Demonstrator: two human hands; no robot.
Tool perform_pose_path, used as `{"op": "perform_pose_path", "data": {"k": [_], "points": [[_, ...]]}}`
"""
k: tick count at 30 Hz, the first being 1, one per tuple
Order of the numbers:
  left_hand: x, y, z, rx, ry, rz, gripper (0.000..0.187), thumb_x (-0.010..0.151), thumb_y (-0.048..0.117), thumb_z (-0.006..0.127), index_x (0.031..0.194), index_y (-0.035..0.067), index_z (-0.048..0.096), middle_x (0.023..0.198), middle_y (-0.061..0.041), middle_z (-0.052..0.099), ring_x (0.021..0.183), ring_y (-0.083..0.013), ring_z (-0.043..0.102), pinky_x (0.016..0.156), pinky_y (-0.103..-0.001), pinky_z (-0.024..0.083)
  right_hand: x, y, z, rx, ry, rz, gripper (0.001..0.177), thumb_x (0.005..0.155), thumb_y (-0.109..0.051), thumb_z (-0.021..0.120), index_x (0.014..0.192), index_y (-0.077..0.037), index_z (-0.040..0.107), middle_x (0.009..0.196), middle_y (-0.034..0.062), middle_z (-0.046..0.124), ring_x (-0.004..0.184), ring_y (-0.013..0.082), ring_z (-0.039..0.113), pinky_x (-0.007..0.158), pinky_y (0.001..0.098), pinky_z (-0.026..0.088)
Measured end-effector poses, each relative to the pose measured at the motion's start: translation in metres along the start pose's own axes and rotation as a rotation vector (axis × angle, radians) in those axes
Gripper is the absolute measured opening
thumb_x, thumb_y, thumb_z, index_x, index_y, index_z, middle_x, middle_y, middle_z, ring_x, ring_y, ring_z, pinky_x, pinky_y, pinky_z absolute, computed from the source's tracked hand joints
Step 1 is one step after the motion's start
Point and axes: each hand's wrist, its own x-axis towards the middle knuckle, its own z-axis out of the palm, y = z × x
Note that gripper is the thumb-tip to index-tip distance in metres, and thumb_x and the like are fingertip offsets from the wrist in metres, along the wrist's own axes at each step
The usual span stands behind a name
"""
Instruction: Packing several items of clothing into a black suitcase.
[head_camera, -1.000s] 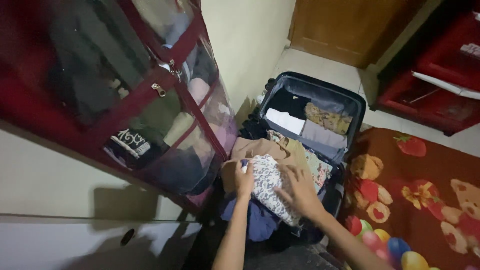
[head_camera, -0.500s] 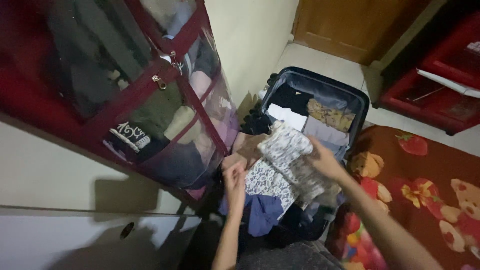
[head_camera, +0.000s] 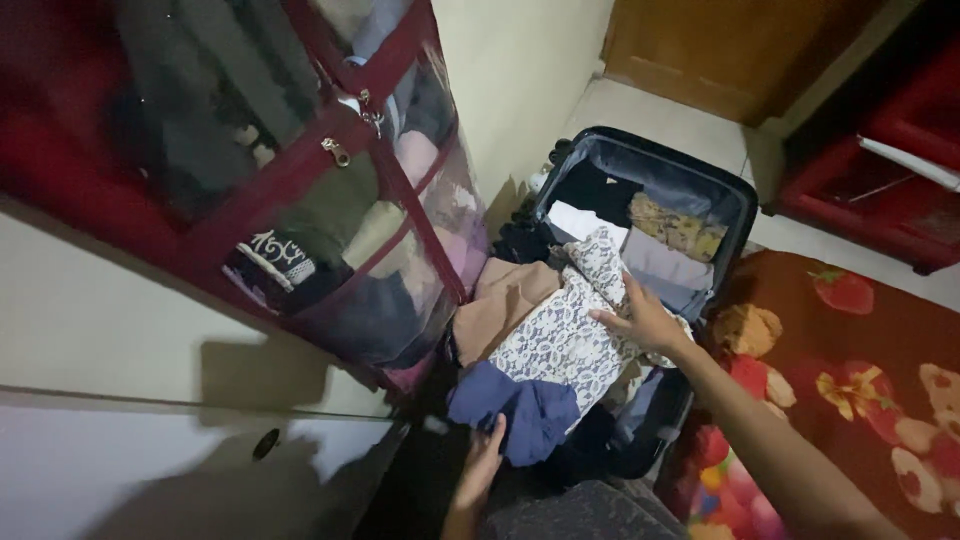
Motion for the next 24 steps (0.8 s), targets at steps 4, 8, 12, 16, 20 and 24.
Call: {"op": "perform_pose_path", "data": {"k": [4,8,12,16,20,24], "points": [[-0.025,0.094,0.016,-0.319,-0.032,-0.342,0.097,0.08,0.055,0.07,0.158,0.029,0.019,0.163,-0.002,0.037,0.146,-0.0257,0.043,0.116,-0.055,0.039,-0.008,-0.028,-0.015,-0.025,0.019,0.108,0.096,0.09,-0.055,0.07,0.157,-0.001,0.026,0.138,0.0334,0.05,0.119,0.0441,0.058,0.098,0.0496,0.049],[-0.023,0.109,0.022,-0.259,-0.013,-0.452,0.097,0.082,0.065,0.066,0.162,0.028,0.026,0.164,0.001,0.039,0.142,-0.0236,0.047,0.107,-0.059,0.042,-0.006,0.003,-0.007,0.043,0.106,0.122,0.078,0.091,-0.043,0.065,0.155,-0.008,0.038,0.129,0.0267,0.063,0.107,0.0416,0.068,0.092,0.0483,0.053],[-0.019,0.098,0.038,-0.355,0.035,-0.513,0.099,0.08,0.059,0.068,0.159,0.036,0.014,0.159,-0.002,0.048,0.138,-0.0284,0.059,0.105,-0.057,0.053,0.005,0.049,-0.002,-0.077,0.154,0.1,0.061,0.091,-0.027,0.065,0.149,-0.014,0.049,0.12,0.0246,0.07,0.109,0.0456,0.066,0.091,0.0521,0.052],[0.008,0.034,0.031,-0.068,0.201,-0.608,0.086,0.092,0.06,0.055,0.164,0.027,0.022,0.152,-0.012,0.06,0.133,-0.0353,0.061,0.111,-0.063,0.043,0.011,0.064,-0.041,-0.193,0.187,0.118,0.055,0.092,-0.019,0.064,0.145,-0.013,0.053,0.116,0.0257,0.071,0.105,0.0447,0.068,0.088,0.0525,0.054],[0.024,-0.011,0.008,0.047,0.192,-0.362,0.078,0.097,0.047,0.053,0.162,0.018,0.02,0.156,-0.009,0.047,0.138,-0.0301,0.053,0.11,-0.045,0.045,-0.006,0.056,-0.106,-0.029,0.14,0.289,0.045,0.095,-0.023,0.062,0.137,-0.008,0.06,0.113,0.0229,0.074,0.098,0.0361,0.074,0.087,0.0477,0.057],[0.034,-0.035,-0.02,0.403,0.202,-0.21,0.065,0.101,0.034,0.054,0.157,0.007,0.035,0.155,-0.019,0.05,0.138,-0.0358,0.051,0.111,-0.042,0.045,-0.028,0.094,-0.149,-0.006,0.124,0.397,0.044,0.1,-0.034,0.064,0.134,-0.006,0.067,0.114,0.0184,0.075,0.099,0.0314,0.072,0.089,0.0442,0.056]]}}
